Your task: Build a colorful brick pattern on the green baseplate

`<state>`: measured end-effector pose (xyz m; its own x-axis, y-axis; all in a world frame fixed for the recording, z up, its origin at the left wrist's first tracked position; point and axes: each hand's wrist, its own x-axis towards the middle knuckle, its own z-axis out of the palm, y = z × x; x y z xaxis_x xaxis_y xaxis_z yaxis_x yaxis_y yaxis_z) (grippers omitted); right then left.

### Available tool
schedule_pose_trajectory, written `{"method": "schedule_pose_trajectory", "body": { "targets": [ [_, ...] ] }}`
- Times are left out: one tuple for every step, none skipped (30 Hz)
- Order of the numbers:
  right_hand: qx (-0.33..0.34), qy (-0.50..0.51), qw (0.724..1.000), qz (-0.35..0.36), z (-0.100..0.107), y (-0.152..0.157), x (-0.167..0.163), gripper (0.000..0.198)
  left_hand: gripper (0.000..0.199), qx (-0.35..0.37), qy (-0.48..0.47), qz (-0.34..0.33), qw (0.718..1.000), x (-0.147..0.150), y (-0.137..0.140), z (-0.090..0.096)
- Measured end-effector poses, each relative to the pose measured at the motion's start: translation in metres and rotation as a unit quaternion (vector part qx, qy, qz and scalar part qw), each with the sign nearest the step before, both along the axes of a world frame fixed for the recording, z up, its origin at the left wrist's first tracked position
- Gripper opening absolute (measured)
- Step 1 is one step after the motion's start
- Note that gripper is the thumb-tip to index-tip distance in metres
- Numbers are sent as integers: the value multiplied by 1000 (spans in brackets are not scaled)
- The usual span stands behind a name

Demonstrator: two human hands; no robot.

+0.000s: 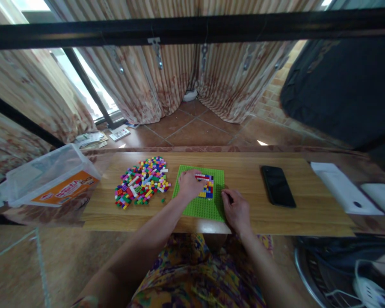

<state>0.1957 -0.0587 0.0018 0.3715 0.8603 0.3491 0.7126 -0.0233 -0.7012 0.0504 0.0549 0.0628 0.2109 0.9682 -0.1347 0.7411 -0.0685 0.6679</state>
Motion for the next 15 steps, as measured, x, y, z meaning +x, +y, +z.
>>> {"method": "schedule_pose_trajectory", "body": {
  "targets": [
    [-1, 2, 1000, -1, 0, 0, 0, 30, 33, 0, -5, 0, 1000, -1, 0, -1],
    [0, 5, 1000, -1, 0, 0, 0, 30, 32, 0, -10, -1, 1000, -1, 1, -3],
    [1, 8, 1000, -1, -1, 0, 0, 30, 32, 0, -16, -3, 1000, -3, 2, -5],
    [2, 10, 1000, 0, -1, 0, 0, 30, 32, 0, -24, -9, 1000, -4, 3, -8],
    [3, 10, 1000, 2, -1, 0, 0, 30, 32, 0, -35, -17, 999, -6, 5, -10],
    [5, 11, 1000, 4, -1, 0, 0, 30, 31, 0, -46, -27, 999, -8, 6, -13],
    [6, 10, 1000, 6, -1, 0, 1, 30, 31, 0, -57, -36, 998, -10, 8, -15],
    [8, 9, 1000, 7, -1, 0, 1, 30, 31, 1, -67, -42, 997, -12, 9, -17],
    [9, 9, 1000, 8, -1, 1, 1, 30, 31, 1, -73, -45, 996, -14, 10, -18],
    [11, 10, 1000, 9, -1, 1, 1, 30, 32, 1, -77, -48, 996, -15, 10, -19],
    [12, 12, 1000, 8, 0, 1, 1, 31, 34, 1, -77, -52, 996, -16, 10, -20],
    [12, 13, 1000, 7, 0, 1, 0, 31, 37, 3, -74, -60, 995, -17, 10, -20],
    [11, 14, 1000, 6, 0, 1, 0, 31, 40, 4, -71, -69, 995, -17, 9, -19],
    [10, 15, 1000, 5, 0, 1, 0, 31, 43, 7, -67, -79, 995, -17, 8, -19],
    [8, 14, 1000, 4, 0, 1, 0, 31, 47, 11, -63, -86, 994, -17, 7, -18]
  ]
}}
